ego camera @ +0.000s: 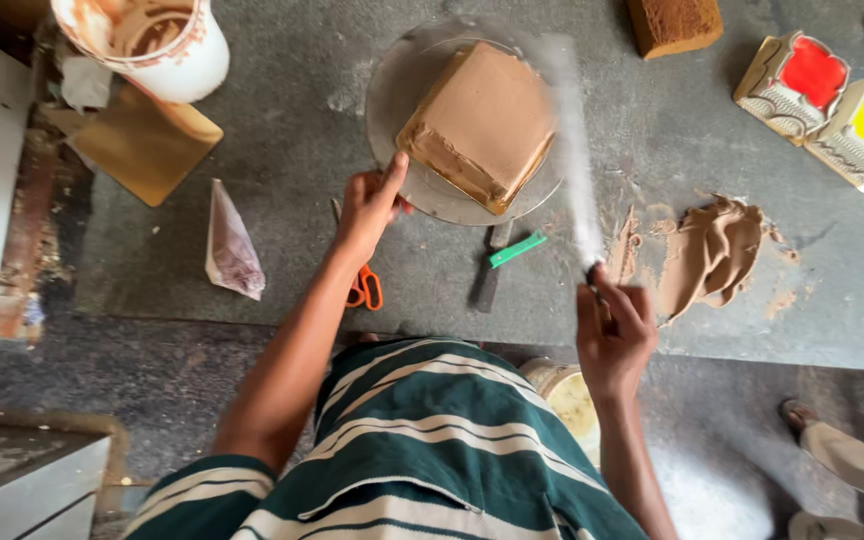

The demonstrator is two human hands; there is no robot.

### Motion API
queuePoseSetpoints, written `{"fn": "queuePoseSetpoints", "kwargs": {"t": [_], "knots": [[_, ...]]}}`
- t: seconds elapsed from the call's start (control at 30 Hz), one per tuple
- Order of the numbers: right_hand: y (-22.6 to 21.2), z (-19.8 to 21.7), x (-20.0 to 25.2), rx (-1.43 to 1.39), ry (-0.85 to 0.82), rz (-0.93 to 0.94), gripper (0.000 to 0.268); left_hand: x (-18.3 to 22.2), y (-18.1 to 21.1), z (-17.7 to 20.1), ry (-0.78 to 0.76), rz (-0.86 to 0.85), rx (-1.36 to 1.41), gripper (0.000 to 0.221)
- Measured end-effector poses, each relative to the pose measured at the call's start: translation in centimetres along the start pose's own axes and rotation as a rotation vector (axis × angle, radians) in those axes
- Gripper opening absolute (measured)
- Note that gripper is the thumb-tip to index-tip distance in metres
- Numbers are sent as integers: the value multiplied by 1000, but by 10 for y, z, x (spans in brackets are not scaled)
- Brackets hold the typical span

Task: The person frosts a cake by spreading chocolate frosting over the sides using a spatula and then piped white frosting along the bottom edges using a pastry bag.

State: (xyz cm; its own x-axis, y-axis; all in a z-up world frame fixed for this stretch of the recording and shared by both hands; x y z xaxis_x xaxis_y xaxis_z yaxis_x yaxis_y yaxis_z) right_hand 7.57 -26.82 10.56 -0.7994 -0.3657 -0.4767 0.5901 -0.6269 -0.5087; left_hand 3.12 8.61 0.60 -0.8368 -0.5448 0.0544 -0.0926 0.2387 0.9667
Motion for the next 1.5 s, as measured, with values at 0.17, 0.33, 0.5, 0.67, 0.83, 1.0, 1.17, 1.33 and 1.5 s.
{"fn": "queuePoseSetpoints", "kwargs": {"t": [0.17, 0.33, 0.5, 0.67, 0.83, 1.0, 1.17, 1.33, 1.5], "knots": [[-84, -4, -35, 190, -178, 191, 32, -7, 3, 10, 4, -65, -19, 66], [-109, -2, -46, 272, -239, 214, 33, -6, -9, 9, -11, -78, -47, 69], [-111, 1, -52, 266, -269, 218, 33, -8, -15, 9, 12, -71, 16, 68], [-114, 1, -57, 303, -276, 249, 33, -12, -16, 12, 23, -62, 23, 67], [-111, -2, -55, 330, -272, 261, 33, -12, -14, 13, 21, -73, 16, 67], [-104, -6, -51, 376, -279, 260, 32, -12, -17, 12, 25, -93, 21, 68], [-96, -8, -47, 398, -263, 296, 31, -12, -15, 13, 29, -83, -10, 67], [-92, -10, -45, 397, -220, 356, 29, -10, -12, 12, 29, -68, 10, 68], [-90, -13, -43, 396, -210, 376, 28, -11, -10, 14, 45, -47, -15, 69]]}}
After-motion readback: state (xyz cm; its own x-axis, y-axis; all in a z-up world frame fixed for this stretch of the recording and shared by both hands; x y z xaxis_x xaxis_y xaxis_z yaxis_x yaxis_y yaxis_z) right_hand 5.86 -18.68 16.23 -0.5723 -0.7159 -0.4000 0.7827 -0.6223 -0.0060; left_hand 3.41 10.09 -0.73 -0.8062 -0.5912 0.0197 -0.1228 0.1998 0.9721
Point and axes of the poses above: each hand's wrist, its own x-axis away from the middle knuckle, its own z-axis out of the back of the hand, y = z × x, the point moved 4 cm from there along -x, towards the middle knuckle, and after that the axes turned 6 degrees about x, right-handed, at the moved point
